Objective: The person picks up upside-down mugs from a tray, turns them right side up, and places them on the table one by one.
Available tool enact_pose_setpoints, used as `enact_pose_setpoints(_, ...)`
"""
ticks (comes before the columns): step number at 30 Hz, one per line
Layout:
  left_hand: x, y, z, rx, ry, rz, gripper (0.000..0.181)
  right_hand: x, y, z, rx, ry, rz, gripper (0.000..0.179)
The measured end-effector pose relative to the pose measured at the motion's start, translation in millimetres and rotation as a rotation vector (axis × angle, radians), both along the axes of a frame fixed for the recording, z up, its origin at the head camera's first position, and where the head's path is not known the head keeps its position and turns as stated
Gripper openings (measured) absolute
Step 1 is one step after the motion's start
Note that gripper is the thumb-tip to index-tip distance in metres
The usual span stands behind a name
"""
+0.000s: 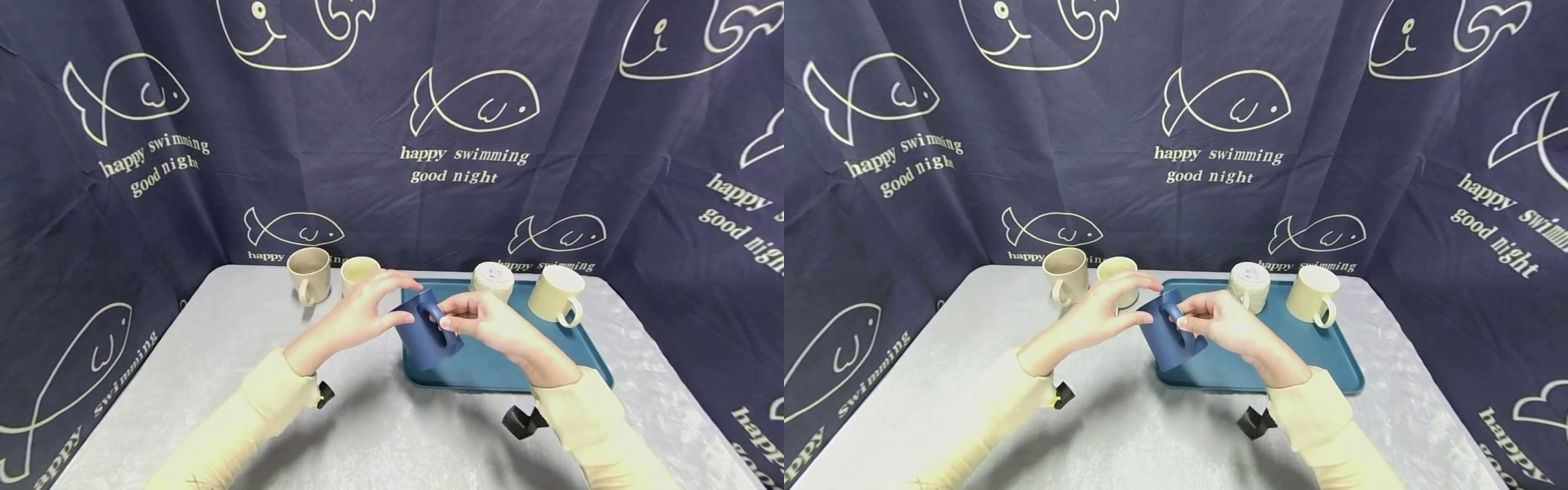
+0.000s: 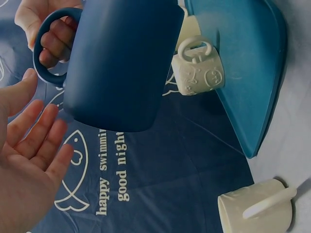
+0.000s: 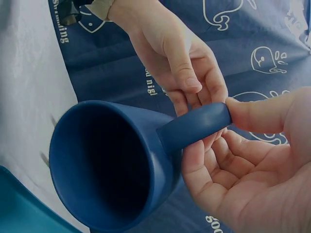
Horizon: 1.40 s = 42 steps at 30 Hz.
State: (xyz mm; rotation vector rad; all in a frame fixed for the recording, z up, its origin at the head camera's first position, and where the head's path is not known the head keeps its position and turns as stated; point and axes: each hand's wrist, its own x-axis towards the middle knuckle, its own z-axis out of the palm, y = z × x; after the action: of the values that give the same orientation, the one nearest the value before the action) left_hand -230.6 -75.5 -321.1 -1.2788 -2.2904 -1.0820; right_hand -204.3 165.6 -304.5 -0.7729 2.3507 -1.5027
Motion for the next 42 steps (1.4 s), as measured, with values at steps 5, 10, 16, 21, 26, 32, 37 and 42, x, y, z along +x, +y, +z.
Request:
enact_pose_setpoints(5, -0.5, 3.6, -3.8, -0.025, 0.002, -0.024, 0.04, 1.2, -2, -1.5, 0.019, 0.018, 0.063, 0.02)
enact_pose_setpoints(10, -0.8, 6.0, -7.0, -0.061, 0.022, -0.029, 0.036, 2.6, -4, -1.5, 0.017, 0.008, 0.122, 0.02)
enact_pose_setpoints(16, -1.5, 7.7, -11.9, -0.071, 0.081, -0.067, 0.025, 3.9, -6, -0.5, 0.026, -0.015, 0.166, 0.02)
enact_pose_setpoints(21, 2.1, 7.0, -15.8, -0.043, 0.121, -0.074, 0.019, 4.3, -8, -1.2, 0.038, -0.016, 0.186, 0.02)
enact_pose_setpoints(26, 6.1, 6.6, -16.9, -0.025, 0.153, -0.045, 0.017, 2.5, -9, -2.6, 0.043, -0.005, 0.191, 0.02)
enact_pose_setpoints(32, 8.1, 6.1, -17.6, -0.008, 0.178, -0.011, 0.019, 3.0, -9, -1.8, 0.046, 0.003, 0.168, 0.02)
enact_pose_setpoints(37, 9.4, 4.7, -19.2, 0.01, 0.175, 0.019, 0.019, 3.7, -10, -2.4, 0.067, 0.042, 0.12, 0.02)
enact_pose_setpoints(42, 10.8, 4.4, -21.0, 0.034, 0.167, 0.056, 0.019, 4.1, -9, -3.5, 0.075, 0.116, 0.063, 0.018)
